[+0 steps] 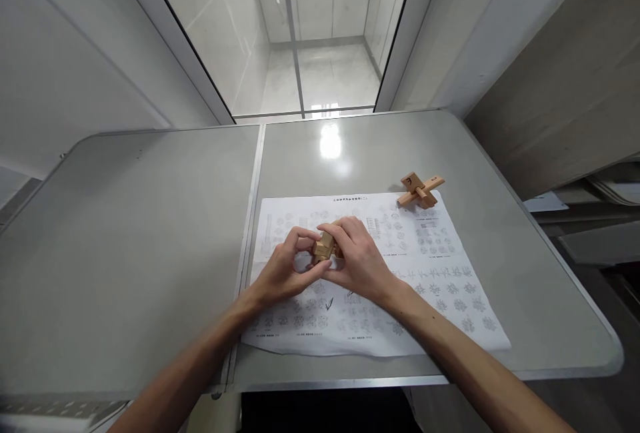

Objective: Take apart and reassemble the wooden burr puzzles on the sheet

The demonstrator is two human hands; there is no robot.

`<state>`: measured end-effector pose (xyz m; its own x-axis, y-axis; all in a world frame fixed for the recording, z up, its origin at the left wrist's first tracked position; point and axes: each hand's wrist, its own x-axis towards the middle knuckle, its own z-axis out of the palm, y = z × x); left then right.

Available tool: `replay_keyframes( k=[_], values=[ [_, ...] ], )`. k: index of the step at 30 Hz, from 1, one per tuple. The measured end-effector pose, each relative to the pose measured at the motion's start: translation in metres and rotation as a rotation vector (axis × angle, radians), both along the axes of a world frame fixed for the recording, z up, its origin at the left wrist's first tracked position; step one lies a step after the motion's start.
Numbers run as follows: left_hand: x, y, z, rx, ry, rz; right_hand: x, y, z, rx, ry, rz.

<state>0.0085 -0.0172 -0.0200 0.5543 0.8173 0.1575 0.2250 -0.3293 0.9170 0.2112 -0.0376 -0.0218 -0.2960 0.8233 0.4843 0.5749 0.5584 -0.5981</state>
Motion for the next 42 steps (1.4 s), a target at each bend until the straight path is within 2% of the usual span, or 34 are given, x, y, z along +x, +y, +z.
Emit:
replay_keyframes(
  k=[7,14,20,30,42],
  values=[
    [-0.005,0.009,0.006,-0.199,-0.118,-0.025,0.009,0.003,0.008,-0.183,0.142,0.091],
    [-0.006,0.009,0.007,-0.295,-0.193,-0.086,0.012,0.004,0.008,-0.249,0.282,0.019],
    [-0.006,0.01,0.007,-0.272,-0.173,-0.105,0.012,0.003,0.006,-0.264,0.294,0.023],
    [-0.007,0.009,0.006,-0.233,-0.161,-0.111,0.012,0.005,0.01,-0.132,0.185,0.011],
    [-0.006,0.007,0.001,-0.089,-0.069,-0.097,0.01,0.004,0.008,-0.167,0.177,-0.038]
  ],
)
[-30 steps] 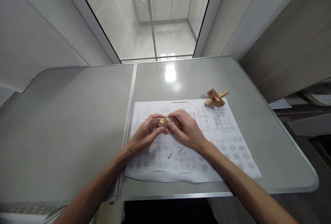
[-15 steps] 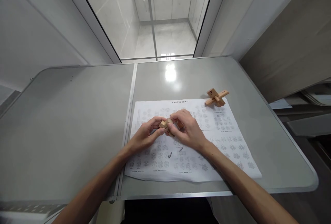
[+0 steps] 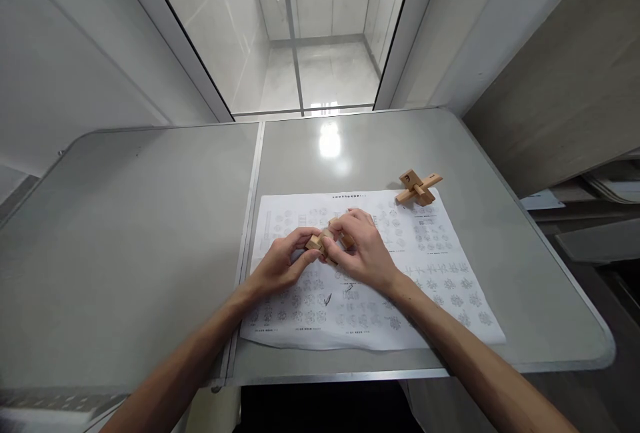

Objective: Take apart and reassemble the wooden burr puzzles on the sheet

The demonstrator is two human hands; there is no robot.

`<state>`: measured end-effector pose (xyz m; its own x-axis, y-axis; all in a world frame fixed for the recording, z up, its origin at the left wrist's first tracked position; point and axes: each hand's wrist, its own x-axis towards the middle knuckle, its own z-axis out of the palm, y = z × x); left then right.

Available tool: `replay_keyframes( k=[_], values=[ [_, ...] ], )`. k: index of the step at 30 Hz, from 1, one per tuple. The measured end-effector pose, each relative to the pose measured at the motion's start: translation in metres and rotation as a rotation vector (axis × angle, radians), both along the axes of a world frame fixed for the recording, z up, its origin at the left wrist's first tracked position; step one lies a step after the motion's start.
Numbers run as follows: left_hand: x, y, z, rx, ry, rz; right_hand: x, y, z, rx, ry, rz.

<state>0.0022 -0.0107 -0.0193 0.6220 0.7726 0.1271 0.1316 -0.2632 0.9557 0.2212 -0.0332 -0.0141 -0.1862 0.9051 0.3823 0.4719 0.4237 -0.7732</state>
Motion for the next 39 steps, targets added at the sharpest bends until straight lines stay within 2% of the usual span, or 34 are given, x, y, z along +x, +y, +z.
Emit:
replay_keyframes(
  k=[5,16,23,39],
  values=[
    [0.0012,-0.0018,0.0028,0.029,0.029,0.012,-0.0016,-0.0014,-0.0015,-0.038,0.017,-0.035],
    [0.0012,0.0009,0.0094,-0.192,-0.08,-0.02,-0.0006,-0.0022,-0.0025,-0.113,0.094,0.004],
    [0.0005,0.002,0.0048,-0.179,-0.061,-0.037,-0.0002,-0.0028,0.0003,-0.098,0.091,0.033],
    [-0.0007,0.0019,0.0082,-0.173,-0.058,-0.061,0.0023,-0.0034,-0.0033,-0.072,0.08,0.1]
  ],
)
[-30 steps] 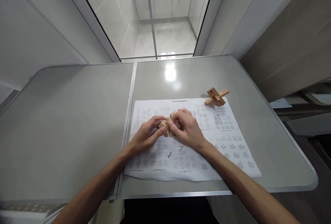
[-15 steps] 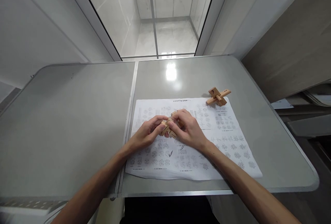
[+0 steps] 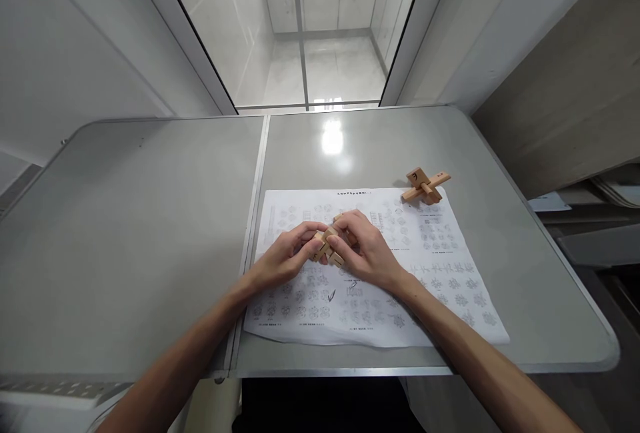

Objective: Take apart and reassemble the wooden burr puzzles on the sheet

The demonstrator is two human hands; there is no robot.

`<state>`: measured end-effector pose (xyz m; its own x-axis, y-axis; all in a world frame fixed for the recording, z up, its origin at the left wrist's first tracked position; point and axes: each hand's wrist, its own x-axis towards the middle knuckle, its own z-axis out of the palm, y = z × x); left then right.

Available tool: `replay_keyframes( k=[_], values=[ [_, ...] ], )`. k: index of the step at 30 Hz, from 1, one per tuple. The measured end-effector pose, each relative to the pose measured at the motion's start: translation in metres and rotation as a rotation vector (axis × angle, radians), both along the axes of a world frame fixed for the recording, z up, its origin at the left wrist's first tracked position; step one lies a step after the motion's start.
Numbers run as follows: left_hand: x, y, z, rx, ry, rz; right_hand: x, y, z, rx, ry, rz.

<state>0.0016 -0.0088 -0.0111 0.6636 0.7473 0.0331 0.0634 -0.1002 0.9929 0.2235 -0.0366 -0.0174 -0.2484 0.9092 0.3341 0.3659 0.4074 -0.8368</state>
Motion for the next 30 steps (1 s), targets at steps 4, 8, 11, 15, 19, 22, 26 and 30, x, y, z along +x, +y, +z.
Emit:
replay_keyframes(
  k=[4,8,11,15,19,22,26,30],
  values=[
    [0.0019,-0.0019,-0.0027,0.033,0.018,0.026,-0.002,-0.0008,-0.0021,-0.057,0.026,-0.039],
    [0.0044,-0.004,-0.0045,0.11,0.03,0.065,-0.0051,-0.001,0.0003,-0.071,0.019,-0.074],
    [0.0048,-0.0039,-0.0054,0.13,0.035,0.067,-0.0058,-0.0014,0.0026,-0.091,0.013,-0.086],
    [0.0033,-0.0027,-0.0066,0.113,0.039,0.046,-0.0045,-0.002,0.0023,-0.114,0.038,-0.06],
    [0.0019,-0.0018,-0.0065,0.096,0.042,0.036,-0.0037,-0.0015,0.0009,-0.102,0.048,-0.048],
    [0.0014,-0.001,-0.0049,0.091,0.039,0.032,-0.0039,-0.0008,0.0009,-0.104,0.046,-0.042],
    [0.001,-0.0004,-0.0032,0.072,0.042,0.029,-0.0041,-0.0008,-0.0005,-0.104,0.038,-0.036],
    [0.0024,-0.0015,-0.0025,0.017,0.024,0.024,-0.0038,-0.0015,-0.0034,-0.166,0.056,-0.049]
  ],
)
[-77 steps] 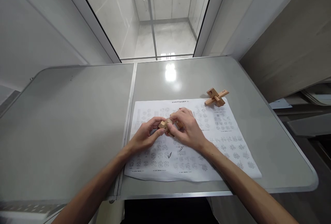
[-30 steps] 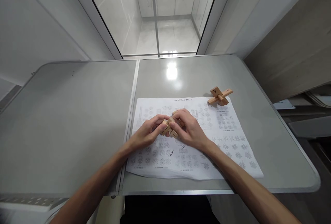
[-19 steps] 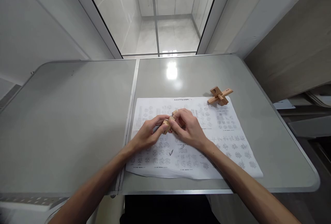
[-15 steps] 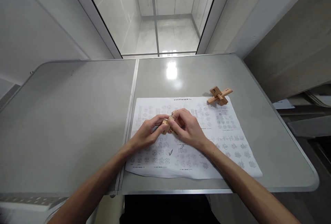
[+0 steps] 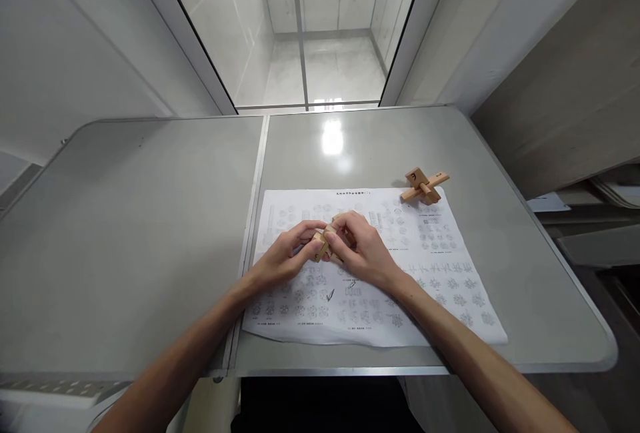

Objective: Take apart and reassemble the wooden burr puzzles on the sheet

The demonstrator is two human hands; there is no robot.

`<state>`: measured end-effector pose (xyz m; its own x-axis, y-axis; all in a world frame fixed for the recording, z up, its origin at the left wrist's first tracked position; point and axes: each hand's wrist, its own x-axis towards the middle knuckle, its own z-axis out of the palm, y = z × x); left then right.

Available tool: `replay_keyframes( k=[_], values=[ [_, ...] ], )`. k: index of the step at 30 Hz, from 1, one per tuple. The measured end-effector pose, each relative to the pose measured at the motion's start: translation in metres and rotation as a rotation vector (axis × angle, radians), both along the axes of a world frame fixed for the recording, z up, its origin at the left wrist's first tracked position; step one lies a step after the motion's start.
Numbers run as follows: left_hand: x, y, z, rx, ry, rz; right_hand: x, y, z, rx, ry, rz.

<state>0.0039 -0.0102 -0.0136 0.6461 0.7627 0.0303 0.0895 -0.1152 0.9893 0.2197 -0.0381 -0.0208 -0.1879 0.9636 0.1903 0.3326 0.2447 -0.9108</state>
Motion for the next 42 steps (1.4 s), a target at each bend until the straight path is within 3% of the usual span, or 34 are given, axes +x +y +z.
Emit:
replay_keyframes(
  k=[6,11,17,22,26,37,42],
  values=[
    [0.0,0.002,0.007,-0.174,-0.103,0.045,0.002,0.001,0.002,-0.002,0.017,-0.006],
    [-0.005,0.006,0.017,-0.244,-0.047,0.193,0.002,0.001,0.004,0.106,-0.056,-0.041],
    [-0.007,0.008,0.012,-0.326,-0.061,0.229,0.002,0.004,0.002,0.241,-0.165,-0.115],
    [-0.007,0.008,0.011,-0.385,-0.095,0.238,0.007,0.008,-0.006,0.221,-0.277,-0.172],
    [-0.007,0.007,0.013,-0.391,-0.087,0.244,0.007,0.008,-0.009,0.173,-0.306,-0.167],
    [-0.006,0.007,0.011,-0.346,-0.052,0.241,0.007,0.008,-0.005,0.222,-0.282,-0.209],
    [-0.004,0.006,0.015,-0.221,0.023,0.223,0.005,0.003,0.003,0.254,-0.121,-0.034]
  ],
)
